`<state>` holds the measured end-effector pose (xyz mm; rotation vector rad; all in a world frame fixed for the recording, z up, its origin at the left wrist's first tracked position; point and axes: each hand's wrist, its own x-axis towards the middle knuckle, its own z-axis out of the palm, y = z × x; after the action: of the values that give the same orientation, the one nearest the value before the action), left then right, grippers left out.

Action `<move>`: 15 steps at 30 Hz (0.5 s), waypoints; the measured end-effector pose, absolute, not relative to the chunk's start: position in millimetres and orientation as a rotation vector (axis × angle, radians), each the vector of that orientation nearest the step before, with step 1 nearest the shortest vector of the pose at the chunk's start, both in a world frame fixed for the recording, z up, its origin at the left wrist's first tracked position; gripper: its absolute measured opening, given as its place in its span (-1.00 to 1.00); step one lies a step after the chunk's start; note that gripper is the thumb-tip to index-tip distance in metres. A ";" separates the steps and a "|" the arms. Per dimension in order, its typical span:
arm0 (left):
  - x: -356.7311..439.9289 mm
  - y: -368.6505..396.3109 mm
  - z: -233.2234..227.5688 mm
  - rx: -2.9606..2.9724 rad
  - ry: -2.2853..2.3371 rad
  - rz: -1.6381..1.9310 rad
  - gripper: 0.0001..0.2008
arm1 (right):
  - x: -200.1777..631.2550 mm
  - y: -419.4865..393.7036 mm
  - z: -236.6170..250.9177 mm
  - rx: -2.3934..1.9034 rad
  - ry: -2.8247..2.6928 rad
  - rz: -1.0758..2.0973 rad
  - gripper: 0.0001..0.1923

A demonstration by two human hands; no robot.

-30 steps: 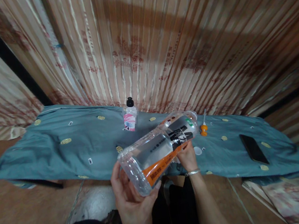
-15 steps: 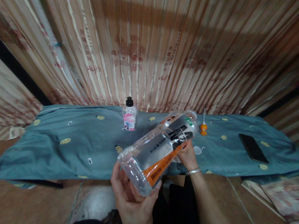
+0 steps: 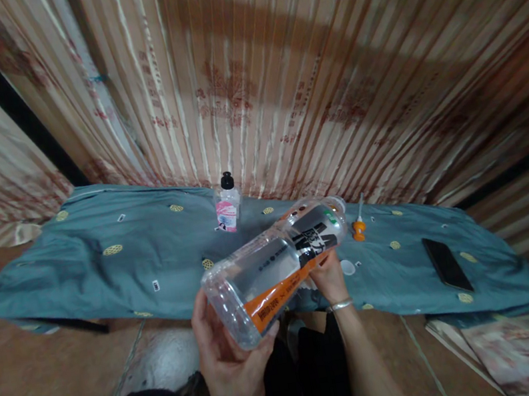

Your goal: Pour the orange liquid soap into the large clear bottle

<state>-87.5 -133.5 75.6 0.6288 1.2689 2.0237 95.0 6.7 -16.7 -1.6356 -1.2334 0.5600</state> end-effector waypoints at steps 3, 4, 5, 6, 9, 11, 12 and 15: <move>-90.0 -133.6 67.6 0.686 1.302 2.030 -0.13 | 94.8 5.8 -16.1 -1.615 -1.253 0.564 -0.39; -90.3 -133.7 66.8 0.684 1.305 2.033 -0.13 | 94.6 5.5 -15.6 -1.600 -1.265 0.575 -0.37; -90.3 -133.8 67.0 0.680 1.307 2.035 -0.13 | 94.4 5.2 -15.0 -1.587 -1.277 0.589 -0.36; -90.2 -133.9 67.9 0.680 1.309 2.036 -0.13 | 94.1 4.9 -14.5 -1.581 -1.286 0.601 -0.35; -89.8 -133.9 71.7 0.687 1.328 2.027 -0.14 | 93.5 4.9 -13.8 -1.581 -1.295 0.604 -0.34; -90.0 -133.6 71.8 0.672 1.344 2.016 -0.13 | 93.3 5.3 -14.3 -1.585 -1.293 0.579 -0.35; -90.3 -133.5 70.8 0.661 1.346 2.006 -0.12 | 93.3 5.5 -14.6 -1.588 -1.291 0.563 -0.37; -91.0 -133.6 66.2 0.649 1.350 1.988 -0.10 | 93.1 5.7 -14.9 -1.599 -1.299 0.537 -0.41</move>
<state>-91.0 -133.6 66.2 0.6488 1.3496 1.9877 93.1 5.7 -14.9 -1.5994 -1.2987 0.5373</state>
